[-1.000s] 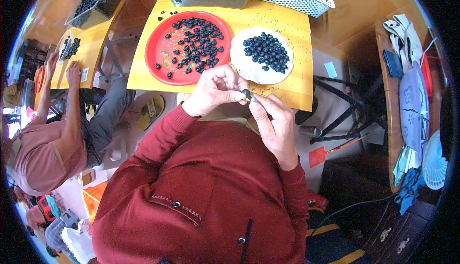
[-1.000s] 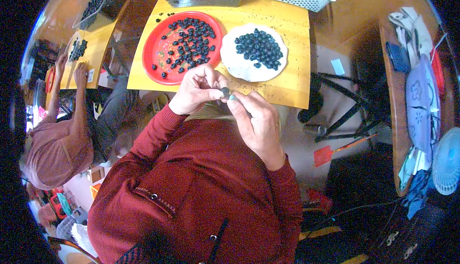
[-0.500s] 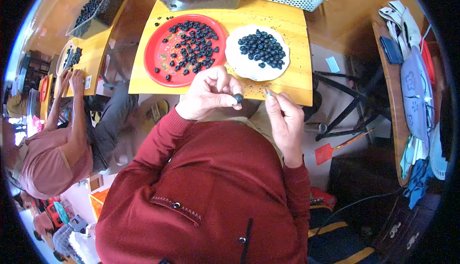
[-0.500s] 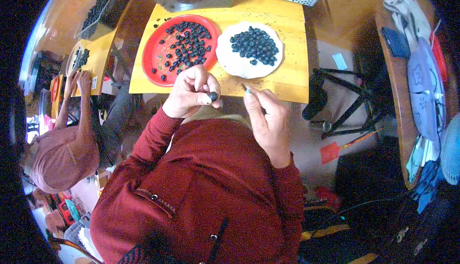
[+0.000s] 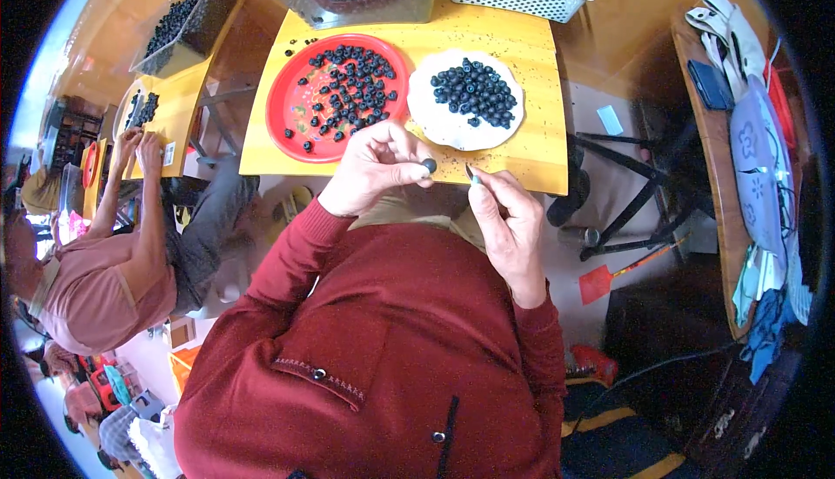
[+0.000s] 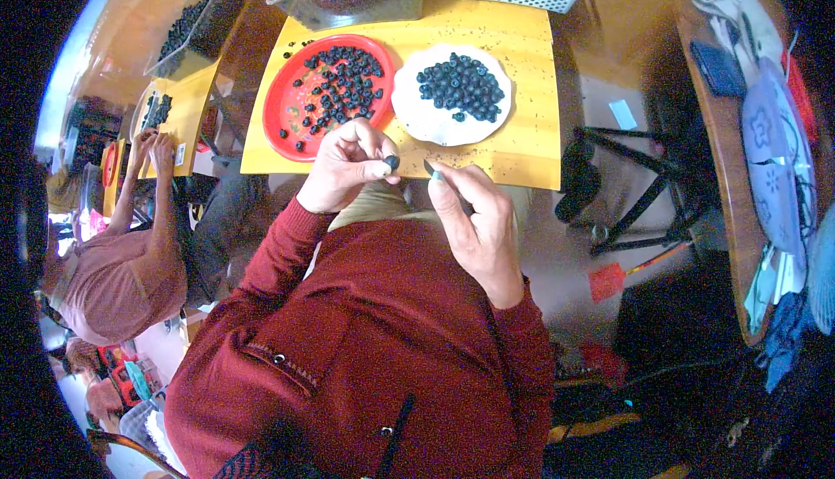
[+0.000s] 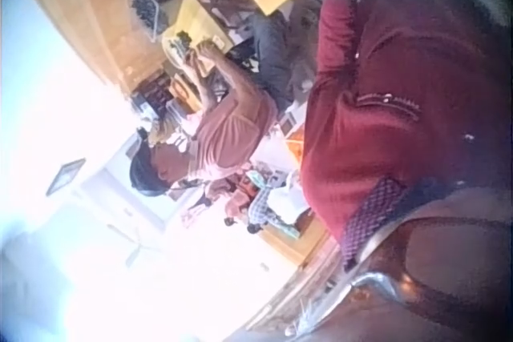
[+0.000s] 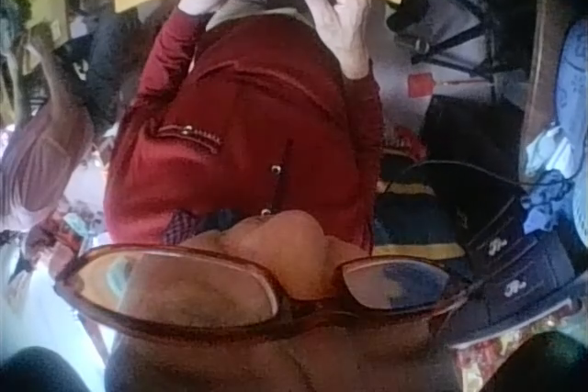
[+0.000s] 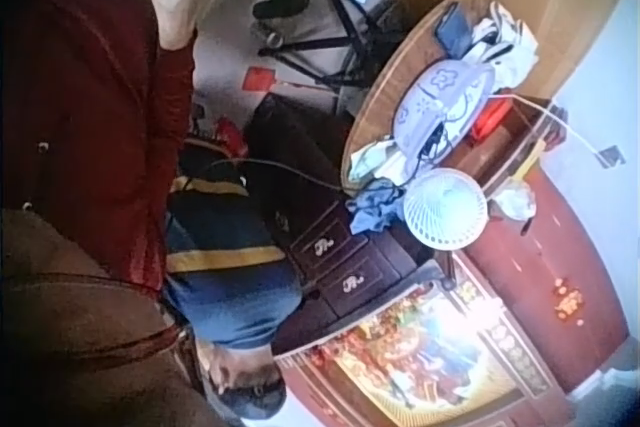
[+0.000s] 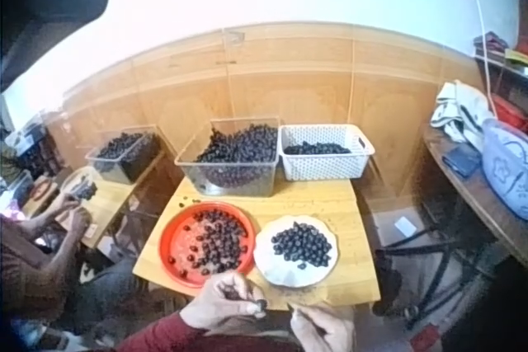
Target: Sorting and cleaning berries into different containers.
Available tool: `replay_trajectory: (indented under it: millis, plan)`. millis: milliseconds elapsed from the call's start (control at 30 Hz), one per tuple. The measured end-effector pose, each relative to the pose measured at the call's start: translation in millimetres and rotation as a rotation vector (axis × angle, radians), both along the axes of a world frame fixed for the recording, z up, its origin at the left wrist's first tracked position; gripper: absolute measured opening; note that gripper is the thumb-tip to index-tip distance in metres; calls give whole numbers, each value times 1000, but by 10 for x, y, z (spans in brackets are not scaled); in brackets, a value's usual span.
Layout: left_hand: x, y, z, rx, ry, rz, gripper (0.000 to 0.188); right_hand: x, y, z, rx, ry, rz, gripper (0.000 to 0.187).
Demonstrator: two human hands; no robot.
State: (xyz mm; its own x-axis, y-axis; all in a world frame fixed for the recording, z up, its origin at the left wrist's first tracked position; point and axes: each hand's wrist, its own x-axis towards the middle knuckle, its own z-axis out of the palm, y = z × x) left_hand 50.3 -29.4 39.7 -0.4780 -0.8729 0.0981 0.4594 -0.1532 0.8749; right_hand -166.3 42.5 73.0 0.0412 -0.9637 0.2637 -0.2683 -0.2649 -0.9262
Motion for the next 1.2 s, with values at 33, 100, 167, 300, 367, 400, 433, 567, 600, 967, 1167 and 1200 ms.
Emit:
replay_trajectory:
  millis: [33, 100, 167, 300, 367, 400, 433, 567, 600, 967, 1167, 1200]
  plan:
    - [52, -26, -42, -4, -3, 4, 25, -5, 0, -21, -2, 2, -5, 31]
    - [162, -100, -106, -187, -309, 217, 20, -32, 6, -77, -6, 3, -12, 30]
    - [262, -160, -66, -310, -555, 373, 16, -56, 20, -138, -9, 3, -21, 30]
    - [559, -344, -93, -413, -952, 609, 14, -104, 54, -210, 30, -39, -65, 30]
    - [607, -394, -66, -409, -1003, 631, 14, -128, 65, -238, 31, -28, -74, 30]
    - [615, -412, -64, -485, -1045, 654, 15, -135, 72, -253, 25, -34, -81, 31]
    - [608, -423, -53, -562, -1085, 675, 16, -144, 80, -270, 20, -40, -89, 31]
    - [296, -440, 2, -699, -1120, 580, 15, -193, 146, -344, 37, -59, -128, 31]
    - [174, -445, -19, -718, -1105, 537, 14, -197, 158, -358, 31, -81, -142, 32]
    - [-727, -728, -249, -1082, -1261, 208, 21, -400, 434, -592, 170, -170, -239, 26]
    - [-778, -804, -263, -1054, -1309, 114, 19, -446, 502, -770, 147, -229, -263, 31]
    - [-768, -810, -257, -1054, -1310, 115, 19, -445, 497, -781, 146, -239, -264, 32]
